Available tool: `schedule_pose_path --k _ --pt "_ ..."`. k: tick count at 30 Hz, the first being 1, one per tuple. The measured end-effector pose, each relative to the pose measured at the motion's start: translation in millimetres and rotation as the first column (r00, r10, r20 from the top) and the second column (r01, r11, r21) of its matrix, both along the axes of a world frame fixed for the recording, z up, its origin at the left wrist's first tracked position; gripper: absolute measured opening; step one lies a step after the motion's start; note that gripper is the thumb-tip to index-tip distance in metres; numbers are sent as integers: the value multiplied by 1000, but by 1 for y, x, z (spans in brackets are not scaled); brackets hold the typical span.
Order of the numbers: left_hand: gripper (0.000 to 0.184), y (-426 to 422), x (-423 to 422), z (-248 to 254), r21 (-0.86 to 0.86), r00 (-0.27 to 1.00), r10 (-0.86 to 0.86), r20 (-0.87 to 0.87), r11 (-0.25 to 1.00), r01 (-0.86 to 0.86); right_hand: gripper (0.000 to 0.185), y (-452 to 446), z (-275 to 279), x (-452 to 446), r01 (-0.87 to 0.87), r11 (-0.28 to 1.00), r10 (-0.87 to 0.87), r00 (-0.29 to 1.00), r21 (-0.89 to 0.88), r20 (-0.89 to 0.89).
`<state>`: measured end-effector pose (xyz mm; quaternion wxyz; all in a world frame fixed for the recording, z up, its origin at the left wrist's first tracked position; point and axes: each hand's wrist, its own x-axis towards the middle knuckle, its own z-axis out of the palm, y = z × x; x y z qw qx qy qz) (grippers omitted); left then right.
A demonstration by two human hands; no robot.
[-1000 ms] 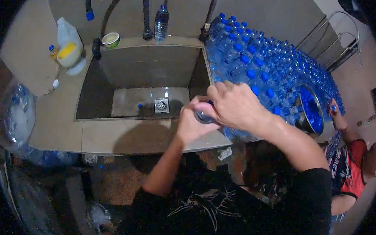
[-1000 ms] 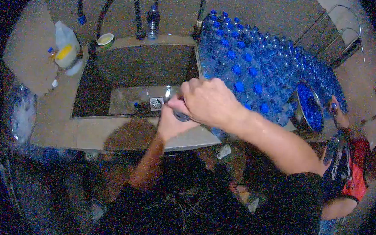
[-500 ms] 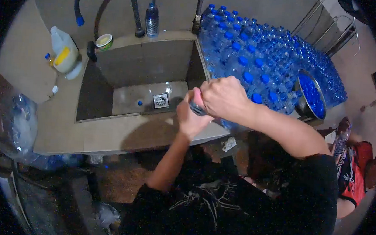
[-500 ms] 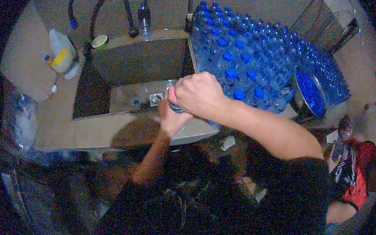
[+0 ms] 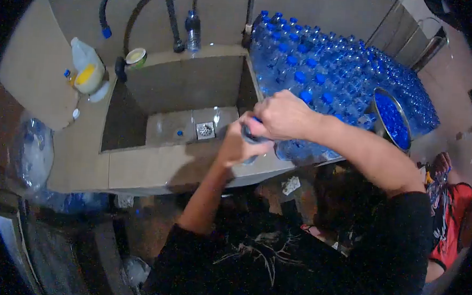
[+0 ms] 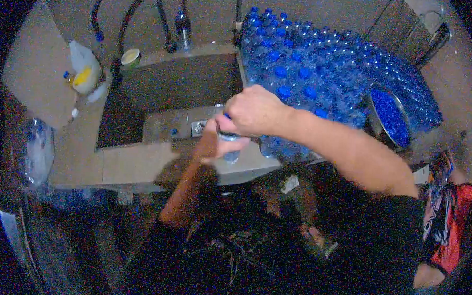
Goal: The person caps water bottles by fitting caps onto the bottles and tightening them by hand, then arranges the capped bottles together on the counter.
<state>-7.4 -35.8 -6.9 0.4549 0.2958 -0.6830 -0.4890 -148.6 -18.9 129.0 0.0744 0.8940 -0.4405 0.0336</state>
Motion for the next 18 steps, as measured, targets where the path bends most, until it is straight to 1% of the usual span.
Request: schedule_pose_path --k 1,2,5,8,9,11,12,13,14,15,16,17,18 --pt "64 7 -7 -1 -69 993 116 19 991 -114 50 5 -3 7 117 992 -119 992 40 53" --pt "67 17 -13 1 -32 965 255 51 967 -254 51 8 -5 12 236 969 -241 969 72 54" --pt "67 19 -21 -2 -61 935 346 82 938 -341 47 14 -2 17 330 942 -333 942 61 49" --pt "72 1 -25 -26 -144 944 326 54 938 -315 48 24 -4 14 255 964 -238 954 -80 182" --pt "74 2 -24 -21 -188 934 354 48 922 -340 46 21 -1 11 243 970 -234 946 -12 225" --pt "78 8 -20 5 -275 913 407 35 882 -383 44 11 9 2 205 971 -234 921 124 311" --pt "85 10 -20 25 -320 918 387 -82 863 -392 41 6 23 -5 217 968 -248 906 127 344" --pt "90 7 -19 35 -330 935 346 -78 876 -351 42 -2 45 -14 220 974 -227 914 59 337" --pt "96 3 -16 43 -338 950 304 -71 889 -309 43 -9 72 -31 256 965 -262 896 63 358" --pt "101 -2 -13 47 -345 963 262 -65 899 -268 40 -14 102 -48 378 897 -441 785 227 435" --pt "99 -2 -3 47 -277 969 248 11 932 -235 39 -17 136 -65 440 870 -489 725 221 484" --pt "89 -4 9 37 -248 973 228 33 945 -213 38 -30 157 -100 408 895 -429 683 177 591" --pt "79 -5 21 21 -218 977 205 54 957 -189 32 -28 188 -105 459 875 -440 617 155 653"
